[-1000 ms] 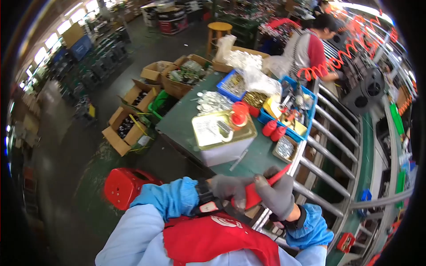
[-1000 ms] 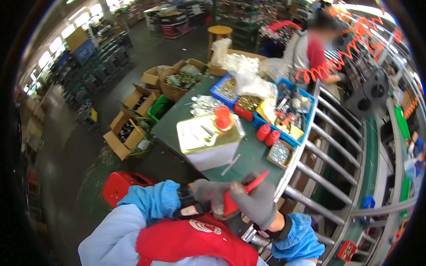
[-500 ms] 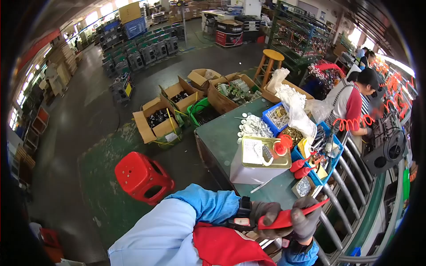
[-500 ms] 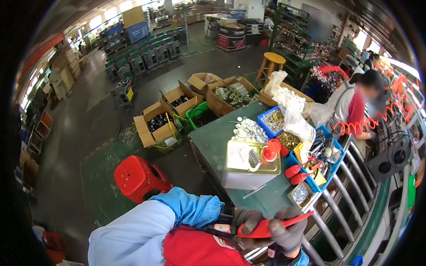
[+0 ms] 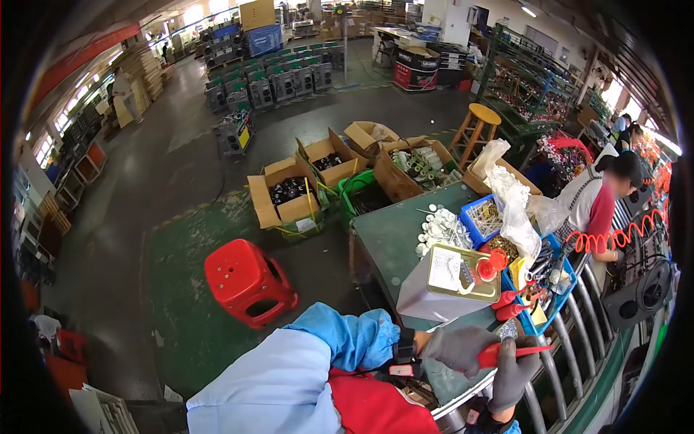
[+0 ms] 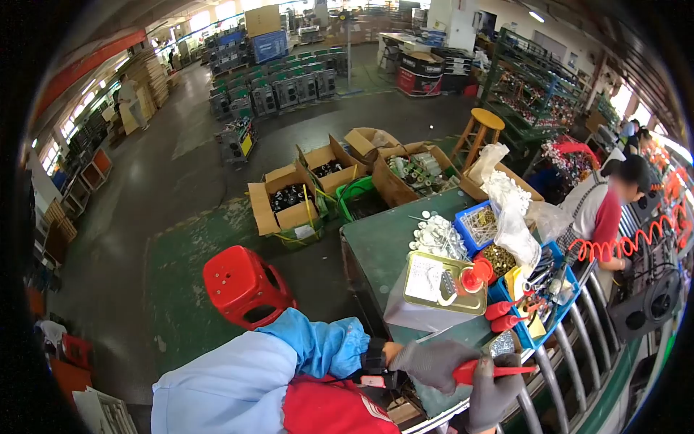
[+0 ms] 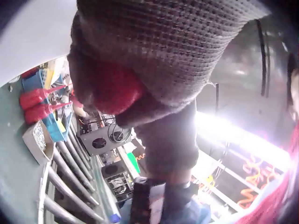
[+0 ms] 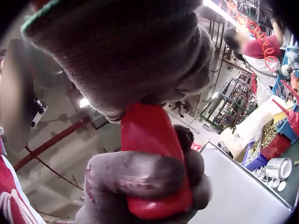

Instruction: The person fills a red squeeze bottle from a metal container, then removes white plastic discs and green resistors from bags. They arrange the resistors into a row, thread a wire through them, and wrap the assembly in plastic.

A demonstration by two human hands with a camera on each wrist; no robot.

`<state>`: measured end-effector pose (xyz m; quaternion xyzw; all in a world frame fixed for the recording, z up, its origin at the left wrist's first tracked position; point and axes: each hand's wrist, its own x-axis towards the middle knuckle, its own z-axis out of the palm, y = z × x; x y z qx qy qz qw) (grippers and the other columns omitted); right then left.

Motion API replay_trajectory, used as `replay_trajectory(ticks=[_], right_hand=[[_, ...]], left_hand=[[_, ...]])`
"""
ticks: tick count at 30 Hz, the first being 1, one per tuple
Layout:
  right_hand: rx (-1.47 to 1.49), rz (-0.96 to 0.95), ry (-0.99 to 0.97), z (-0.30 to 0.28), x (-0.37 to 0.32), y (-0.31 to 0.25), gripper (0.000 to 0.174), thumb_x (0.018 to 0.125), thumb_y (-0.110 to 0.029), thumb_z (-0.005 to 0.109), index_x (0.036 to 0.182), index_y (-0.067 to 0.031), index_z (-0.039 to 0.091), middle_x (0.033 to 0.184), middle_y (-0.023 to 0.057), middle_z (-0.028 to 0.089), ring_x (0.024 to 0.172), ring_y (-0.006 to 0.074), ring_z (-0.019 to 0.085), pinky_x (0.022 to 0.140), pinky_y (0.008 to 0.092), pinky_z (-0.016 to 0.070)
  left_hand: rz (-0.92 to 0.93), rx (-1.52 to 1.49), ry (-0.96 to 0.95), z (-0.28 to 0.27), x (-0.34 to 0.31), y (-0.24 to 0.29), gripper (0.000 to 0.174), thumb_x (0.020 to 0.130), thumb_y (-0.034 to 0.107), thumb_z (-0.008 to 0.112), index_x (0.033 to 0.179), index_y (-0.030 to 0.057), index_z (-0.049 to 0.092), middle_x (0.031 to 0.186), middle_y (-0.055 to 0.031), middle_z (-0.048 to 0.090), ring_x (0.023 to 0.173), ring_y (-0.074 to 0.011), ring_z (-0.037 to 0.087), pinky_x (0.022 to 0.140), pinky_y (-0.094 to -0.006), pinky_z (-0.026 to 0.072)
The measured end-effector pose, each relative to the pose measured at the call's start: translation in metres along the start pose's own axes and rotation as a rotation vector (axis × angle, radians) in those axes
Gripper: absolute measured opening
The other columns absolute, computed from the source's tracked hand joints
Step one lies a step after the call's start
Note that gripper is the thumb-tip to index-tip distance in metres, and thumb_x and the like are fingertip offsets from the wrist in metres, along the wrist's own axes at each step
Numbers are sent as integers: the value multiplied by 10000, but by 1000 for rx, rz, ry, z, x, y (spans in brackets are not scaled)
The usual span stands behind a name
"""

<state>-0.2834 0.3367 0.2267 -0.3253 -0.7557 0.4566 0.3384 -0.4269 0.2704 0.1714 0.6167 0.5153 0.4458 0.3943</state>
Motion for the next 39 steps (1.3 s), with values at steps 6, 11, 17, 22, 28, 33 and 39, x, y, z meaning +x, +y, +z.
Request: replay_trajectory(ticks=[6, 11, 17, 22, 28, 33, 39], right_hand=[[184, -111, -260, -19, -11, -9, 527, 708, -429, 862, 829, 0, 581, 769, 69, 588, 672, 146, 532, 602, 313, 433], [500, 125, -246, -12, 3, 1, 373, 971, -421, 562, 1056, -59, 583, 859, 12, 550, 699, 84, 477, 587, 253, 377], [971, 641, -325, -22, 16, 22, 528, 1045, -535, 399, 718, -130, 489, 557, -36, 368, 460, 92, 313, 443, 250, 224], [1186, 720, -316, -29, 17, 48, 510, 1053, -520, 401, 738, -128, 487, 566, -49, 339, 443, 70, 280, 413, 227, 213], [544, 759, -54, -34, 10, 137, 426, 1012, -478, 534, 813, -102, 537, 630, -18, 476, 456, 79, 368, 418, 239, 302], [219, 924, 12, -9, -17, 264, 419, 978, -435, 601, 909, -23, 623, 722, 72, 605, 544, 148, 549, 476, 292, 443], [145, 946, 33, 1, -27, 270, 354, 984, -346, 614, 993, 6, 645, 759, 98, 643, 567, 172, 609, 504, 295, 495]], left_hand=[[-353, -1291, -778, -9, -21, -35, 669, 506, 65, 796, 1130, -57, 589, 908, -134, 654, 686, -222, 618, 563, -323, 500], [-352, -1194, -777, -30, -13, -8, 594, 575, 131, 745, 1129, -30, 603, 911, -100, 638, 830, -172, 618, 720, -303, 504], [-292, -751, -377, -35, -1, 27, 530, 662, 253, 864, 1053, 26, 587, 878, -37, 624, 787, -134, 593, 697, -297, 487], [-233, -515, -226, -29, 3, -11, 529, 687, 262, 874, 1067, 36, 585, 912, -28, 623, 805, -124, 584, 737, -298, 491], [-87, -175, -82, -21, 9, -41, 506, 740, 227, 857, 1136, 57, 591, 1016, -28, 619, 937, -152, 585, 855, -322, 482], [35, 41, 79, -7, 12, -57, 493, 717, 198, 858, 1121, 61, 611, 1025, -69, 635, 966, -214, 612, 874, -352, 491], [120, 352, 223, 3, 17, -67, 505, 652, 136, 837, 1107, 65, 629, 1038, -129, 658, 986, -323, 633, 858, -417, 525]])
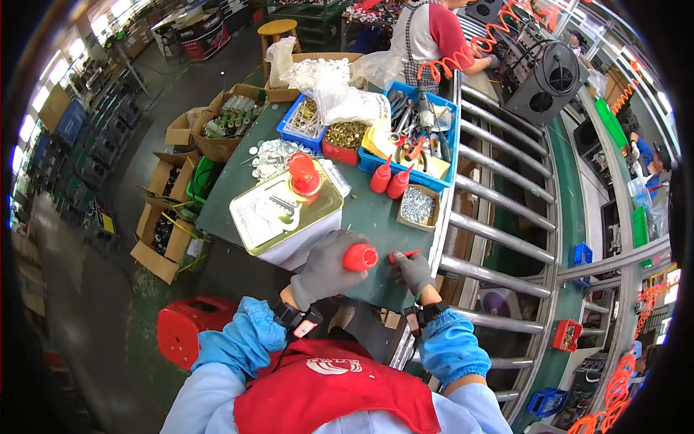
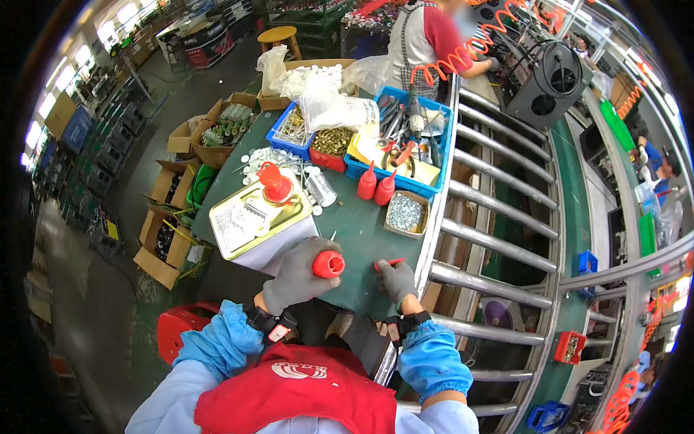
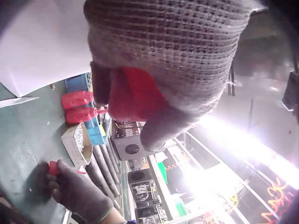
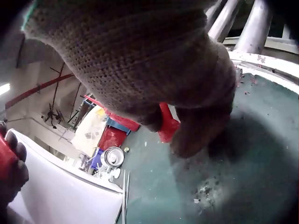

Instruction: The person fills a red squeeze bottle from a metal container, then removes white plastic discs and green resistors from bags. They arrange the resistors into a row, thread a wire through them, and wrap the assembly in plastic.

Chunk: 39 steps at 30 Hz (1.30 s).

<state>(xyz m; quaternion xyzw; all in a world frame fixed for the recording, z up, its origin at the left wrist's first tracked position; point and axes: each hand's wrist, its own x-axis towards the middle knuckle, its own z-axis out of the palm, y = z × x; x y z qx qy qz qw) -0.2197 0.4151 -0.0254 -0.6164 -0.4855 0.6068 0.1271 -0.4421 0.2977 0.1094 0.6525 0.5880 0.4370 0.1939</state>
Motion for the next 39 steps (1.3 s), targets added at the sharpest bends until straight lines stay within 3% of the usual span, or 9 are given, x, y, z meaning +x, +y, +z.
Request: replay_trajectory(ticks=[2, 6, 9, 15, 24, 27, 33, 36, 39], right_hand=[[-276, -84, 110, -5, -23, -24, 346, 988, -344, 612, 1005, -1, 647, 764, 90, 649, 555, 168, 605, 495, 284, 489], [-84, -300, -48, -9, -88, -89, 326, 985, -308, 627, 1089, 1, 637, 847, 104, 677, 644, 145, 637, 566, 276, 520], [-132, -794, -205, -9, -109, -111, 340, 980, -290, 635, 1155, 2, 639, 962, 125, 681, 802, 158, 660, 701, 311, 547], [-486, -1074, -290, -13, -127, -144, 297, 929, -214, 675, 1159, -26, 661, 1031, 180, 683, 867, 313, 677, 781, 384, 540], [-995, -1135, -166, -11, -153, -144, 129, 865, -175, 633, 890, -48, 636, 804, 153, 622, 749, 369, 639, 661, 470, 512], [-719, -1200, -108, -11, -148, -129, 129, 860, -157, 630, 882, -30, 643, 792, 156, 628, 699, 347, 628, 639, 436, 502], [5, -664, -83, 0, -156, -94, 140, 894, -122, 615, 937, 3, 660, 791, 156, 629, 680, 277, 603, 632, 371, 479], [-67, -670, -87, 1, -170, -100, 132, 893, -108, 643, 973, -5, 667, 827, 145, 634, 719, 267, 618, 651, 364, 485], [-207, -974, 135, 3, -178, -118, 181, 879, -116, 689, 1029, -17, 672, 873, 136, 635, 740, 265, 624, 669, 367, 494]], left_hand=[[-10, 50, 13, 2, 0, -1, 501, 650, 129, 830, 1107, 70, 633, 1050, -127, 662, 996, -333, 633, 864, -426, 525], [-23, 129, 21, 6, -1, -6, 486, 654, 129, 820, 1100, 79, 636, 1059, -122, 665, 1003, -344, 630, 864, -437, 525], [-11, 165, 20, 5, 1, -2, 470, 661, 141, 823, 1088, 84, 636, 1046, -125, 664, 995, -343, 630, 857, -438, 524], [44, 205, 26, -1, 3, 1, 434, 690, 166, 819, 1084, 107, 647, 1009, -120, 653, 967, -343, 629, 830, -451, 523], [160, 339, -142, -16, -3, 11, 441, 650, 140, 772, 1079, 154, 670, 1000, -99, 642, 939, -337, 626, 811, -446, 528], [134, 320, -136, -17, -3, 16, 448, 667, 156, 779, 1098, 127, 662, 996, -104, 645, 950, -342, 629, 812, -454, 528], [-99, 283, -13, -19, 0, 19, 501, 687, 212, 811, 1127, 55, 631, 1002, -144, 661, 941, -355, 643, 825, -459, 528], [-71, 237, -1, -14, -2, 15, 516, 680, 216, 816, 1133, 53, 630, 1008, -159, 664, 942, -364, 645, 830, -461, 526], [-42, 257, -25, -14, 1, 17, 529, 678, 220, 820, 1139, 45, 628, 1002, -164, 662, 949, -372, 645, 829, -464, 524]])
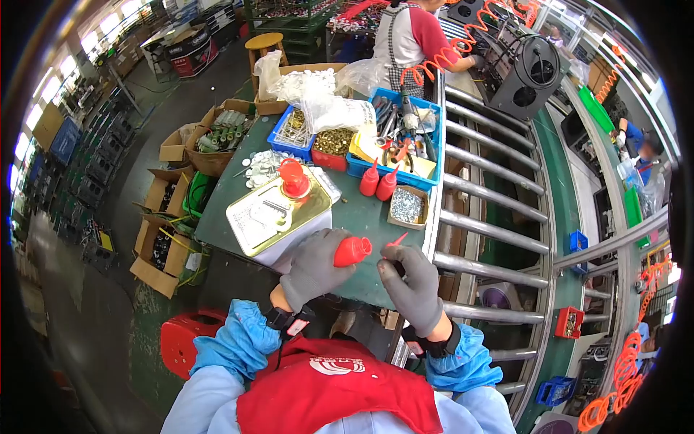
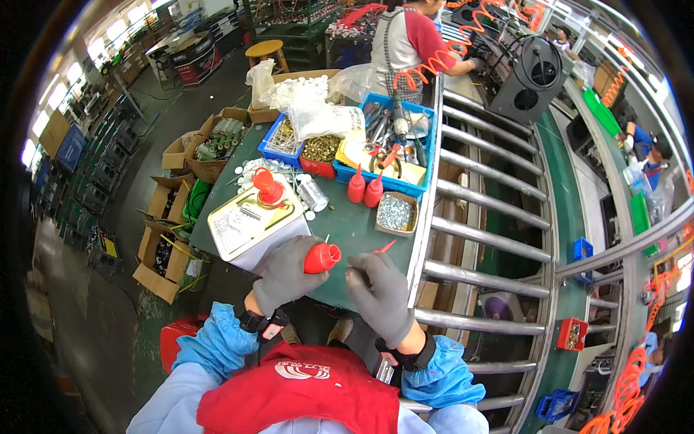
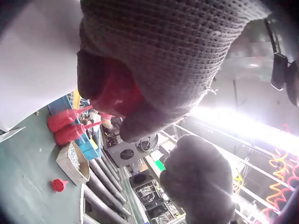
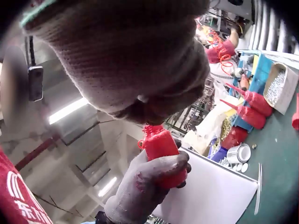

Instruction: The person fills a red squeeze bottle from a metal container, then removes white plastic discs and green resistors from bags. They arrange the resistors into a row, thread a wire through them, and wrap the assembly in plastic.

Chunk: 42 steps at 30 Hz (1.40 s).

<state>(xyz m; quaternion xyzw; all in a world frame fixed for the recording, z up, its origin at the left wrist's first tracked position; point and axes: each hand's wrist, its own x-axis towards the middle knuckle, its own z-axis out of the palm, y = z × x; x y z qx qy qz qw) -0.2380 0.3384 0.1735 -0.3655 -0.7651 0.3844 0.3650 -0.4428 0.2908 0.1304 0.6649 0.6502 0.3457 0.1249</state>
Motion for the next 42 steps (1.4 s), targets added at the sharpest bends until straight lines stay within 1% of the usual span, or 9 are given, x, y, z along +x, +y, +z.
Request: replay_trajectory(ticks=[6, 9, 15, 18, 24, 27, 31, 35, 42], right_hand=[[-157, -193, -52, -1, 11, 3, 243, 850, -156, 742, 1059, -46, 686, 891, 144, 617, 761, 272, 628, 692, 398, 507], [-109, -172, -160, -8, 14, 3, 206, 851, -147, 765, 992, -10, 704, 911, 105, 591, 755, 203, 597, 686, 316, 489], [302, 51, -340, -16, 10, 16, 168, 876, -150, 722, 957, -9, 680, 844, 73, 591, 743, 177, 573, 698, 312, 461], [544, 331, -198, -8, 2, 13, 178, 914, -175, 694, 927, -2, 659, 853, 36, 574, 764, 118, 539, 695, 284, 443], [454, 159, 119, 14, -9, 20, 218, 971, -219, 635, 975, -2, 620, 784, 10, 523, 732, 91, 480, 651, 258, 402], [977, 368, 142, 13, -5, 18, 246, 990, -245, 614, 1011, 0, 596, 741, -1, 486, 676, 89, 427, 596, 259, 358], [835, 451, 124, -9, -1, 17, 304, 986, -296, 634, 986, 6, 593, 713, -10, 457, 628, 94, 409, 558, 277, 347], [93, 154, 40, -14, 0, 32, 358, 921, -348, 711, 966, -1, 636, 747, 78, 509, 674, 161, 543, 634, 304, 460], [-233, -297, -101, -16, 19, 3, 286, 842, -155, 736, 1098, -45, 670, 944, 125, 606, 819, 313, 637, 722, 411, 521]], left_hand=[[1, -20, -87, -3, 0, 12, 498, 690, 221, 807, 1119, 40, 629, 979, -164, 661, 924, -372, 645, 808, -466, 526], [52, -22, -58, -9, 1, 16, 476, 692, 219, 804, 1106, 56, 633, 969, -155, 661, 908, -369, 645, 783, -458, 529], [172, -66, -117, -16, 3, 18, 464, 690, 229, 801, 1104, 93, 641, 962, -143, 663, 868, -365, 647, 762, -448, 528], [115, -194, -200, -16, 6, 23, 460, 689, 221, 797, 1099, 89, 636, 967, -154, 664, 848, -358, 645, 749, -433, 526], [-391, -640, -502, -17, 3, 47, 483, 713, 290, 794, 1066, 18, 608, 895, -93, 632, 793, -187, 617, 724, -331, 496], [-530, -988, -531, -15, 2, 46, 516, 713, 318, 795, 1064, -3, 595, 874, -60, 597, 793, -134, 567, 719, -309, 480], [-456, -873, -472, -16, 2, 35, 492, 758, 245, 777, 1142, -9, 606, 942, -84, 653, 819, -158, 637, 740, -325, 518], [-314, -362, -353, -15, 1, 40, 534, 717, 313, 786, 1128, 25, 601, 963, -145, 671, 860, -287, 660, 782, -388, 522], [-118, 107, -172, -8, -2, 43, 425, 718, 280, 762, 1052, 71, 600, 915, -158, 669, 895, -373, 657, 763, -474, 522]])
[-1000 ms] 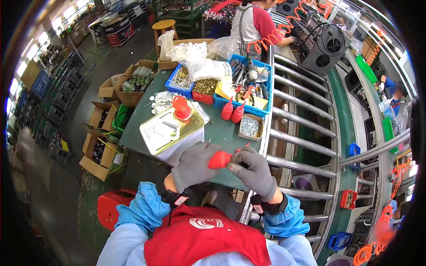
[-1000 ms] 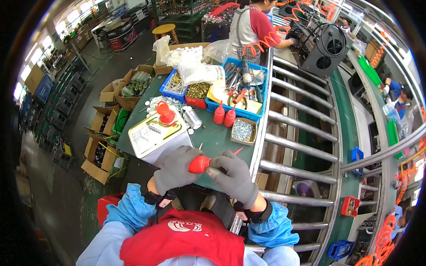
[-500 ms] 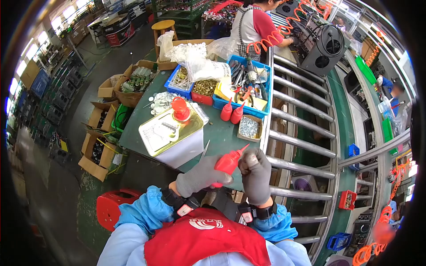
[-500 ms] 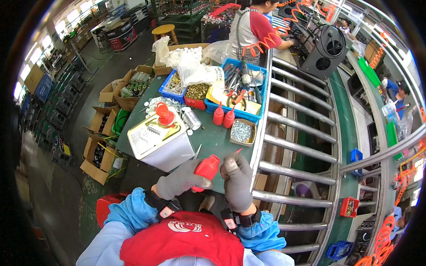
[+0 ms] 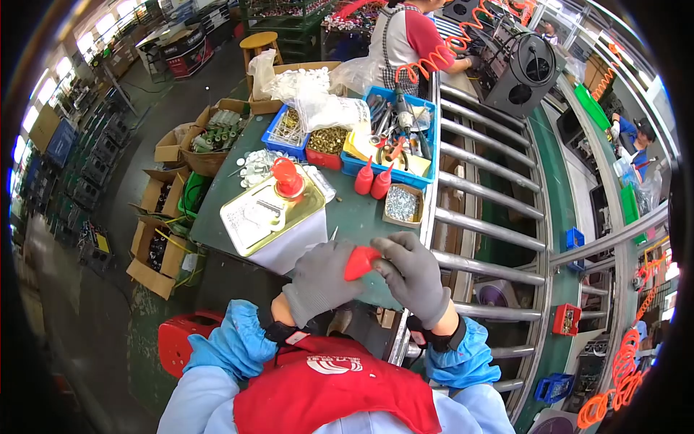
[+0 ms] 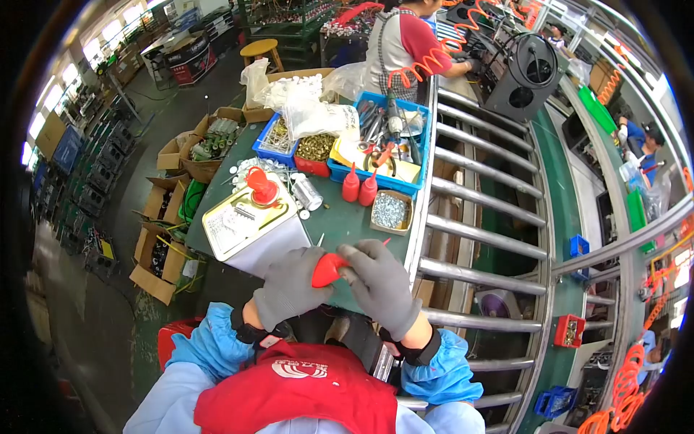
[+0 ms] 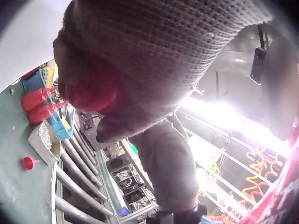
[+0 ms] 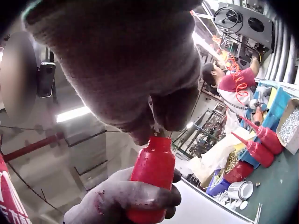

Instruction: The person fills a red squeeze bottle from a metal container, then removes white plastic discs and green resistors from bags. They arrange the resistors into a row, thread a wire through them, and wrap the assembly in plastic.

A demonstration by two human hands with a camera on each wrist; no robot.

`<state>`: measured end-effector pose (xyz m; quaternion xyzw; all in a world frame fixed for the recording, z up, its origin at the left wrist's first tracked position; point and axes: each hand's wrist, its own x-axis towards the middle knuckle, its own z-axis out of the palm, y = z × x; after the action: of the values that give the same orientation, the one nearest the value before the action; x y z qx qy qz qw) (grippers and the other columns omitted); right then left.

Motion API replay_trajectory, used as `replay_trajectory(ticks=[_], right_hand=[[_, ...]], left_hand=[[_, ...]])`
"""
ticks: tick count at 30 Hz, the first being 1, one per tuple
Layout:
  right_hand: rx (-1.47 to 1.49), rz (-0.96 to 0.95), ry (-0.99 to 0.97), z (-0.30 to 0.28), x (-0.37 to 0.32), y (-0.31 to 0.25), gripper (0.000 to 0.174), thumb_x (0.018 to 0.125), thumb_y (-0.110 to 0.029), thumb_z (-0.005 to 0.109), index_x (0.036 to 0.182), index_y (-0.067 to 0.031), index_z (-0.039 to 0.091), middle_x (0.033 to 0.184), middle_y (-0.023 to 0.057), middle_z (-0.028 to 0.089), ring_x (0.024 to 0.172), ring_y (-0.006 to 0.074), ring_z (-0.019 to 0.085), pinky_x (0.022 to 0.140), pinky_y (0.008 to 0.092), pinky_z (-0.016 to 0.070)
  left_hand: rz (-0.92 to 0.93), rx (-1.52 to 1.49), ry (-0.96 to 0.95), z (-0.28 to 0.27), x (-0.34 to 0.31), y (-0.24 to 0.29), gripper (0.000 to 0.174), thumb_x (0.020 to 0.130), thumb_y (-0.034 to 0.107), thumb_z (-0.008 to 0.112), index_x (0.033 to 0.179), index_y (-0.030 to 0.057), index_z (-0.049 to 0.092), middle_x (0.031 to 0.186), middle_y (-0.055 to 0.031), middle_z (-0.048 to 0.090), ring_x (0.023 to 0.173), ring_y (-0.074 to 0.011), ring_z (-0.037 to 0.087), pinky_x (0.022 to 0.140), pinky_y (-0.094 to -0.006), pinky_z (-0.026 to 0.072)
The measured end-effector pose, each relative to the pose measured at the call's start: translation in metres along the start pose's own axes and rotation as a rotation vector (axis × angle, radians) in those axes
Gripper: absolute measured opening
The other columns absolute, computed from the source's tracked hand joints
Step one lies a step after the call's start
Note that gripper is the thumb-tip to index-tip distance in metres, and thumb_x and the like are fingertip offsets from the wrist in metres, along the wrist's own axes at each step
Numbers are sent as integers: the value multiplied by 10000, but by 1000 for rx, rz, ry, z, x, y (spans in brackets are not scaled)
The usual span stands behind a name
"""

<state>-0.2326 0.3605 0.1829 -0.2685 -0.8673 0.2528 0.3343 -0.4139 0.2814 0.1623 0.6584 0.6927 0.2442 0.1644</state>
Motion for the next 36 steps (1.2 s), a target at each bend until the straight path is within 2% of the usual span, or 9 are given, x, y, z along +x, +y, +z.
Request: replay_trajectory(ticks=[9, 13, 14, 18, 26, 28, 31, 34, 36], right_hand=[[-217, -238, -74, 1, -8, 15, 113, 871, -111, 660, 954, -53, 610, 954, 123, 619, 829, 354, 602, 730, 451, 497], [191, 72, 266, 2, -12, 22, 108, 955, -150, 612, 940, -45, 597, 858, 114, 589, 776, 318, 566, 700, 394, 460], [226, 210, 343, 0, -19, 39, 147, 984, -172, 590, 935, -34, 601, 799, 75, 568, 703, 221, 541, 655, 339, 443], [537, 702, 492, -33, -27, 60, 188, 996, -172, 587, 962, 7, 631, 738, -8, 540, 682, 67, 475, 621, 244, 397], [-87, 895, 349, -67, -162, 181, 190, 920, -135, 652, 960, 47, 684, 761, 60, 633, 698, 102, 567, 637, 262, 462], [124, 973, 405, -76, -175, 173, 161, 888, -56, 627, 1013, 29, 683, 849, 74, 658, 706, 140, 637, 617, 285, 545], [182, 1246, 463, -92, -173, 151, 152, 915, -96, 628, 988, 35, 656, 784, 82, 662, 560, 175, 606, 552, 309, 521], [-82, 1249, 339, -98, -187, 163, 143, 929, -148, 629, 964, -19, 680, 681, 36, 597, 514, 102, 547, 472, 279, 457], [-152, 1055, 387, -94, -207, 183, 107, 907, -102, 643, 958, -9, 663, 689, 39, 592, 533, 88, 531, 496, 278, 456]], left_hand=[[66, -45, -115, -8, 1, -5, 353, 698, 224, 749, 991, 83, 614, 876, -138, 659, 854, -379, 653, 723, -478, 519], [112, -69, -36, -12, 2, 2, 411, 689, 233, 759, 1044, 77, 624, 910, -145, 662, 864, -378, 655, 753, -470, 523], [123, -61, -24, -13, 3, 1, 431, 687, 237, 761, 1062, 74, 625, 929, -146, 663, 872, -376, 656, 764, -467, 524], [118, -95, -7, -6, 6, -8, 501, 703, 291, 784, 1121, 63, 628, 1036, -156, 653, 943, -372, 639, 831, -460, 520], [-45, -116, -61, 111, 21, -72, 636, 690, 392, 840, 1190, 58, 631, 1126, -146, 639, 1039, -335, 619, 907, -438, 507], [-96, -181, -72, 144, 26, -87, 632, 669, 358, 860, 1187, 77, 631, 1122, -150, 641, 1035, -342, 627, 910, -438, 507], [-135, -319, -67, 176, 41, -107, 637, 637, 261, 886, 1201, 119, 625, 1164, -165, 633, 1051, -361, 629, 909, -448, 504], [-121, -326, -56, 183, 46, -106, 635, 648, 257, 876, 1204, 98, 616, 1172, -172, 635, 1045, -367, 630, 904, -446, 507], [-135, -280, -58, 188, 44, -103, 665, 654, 260, 860, 1239, 91, 590, 1168, -179, 631, 1082, -371, 618, 916, -467, 497]])
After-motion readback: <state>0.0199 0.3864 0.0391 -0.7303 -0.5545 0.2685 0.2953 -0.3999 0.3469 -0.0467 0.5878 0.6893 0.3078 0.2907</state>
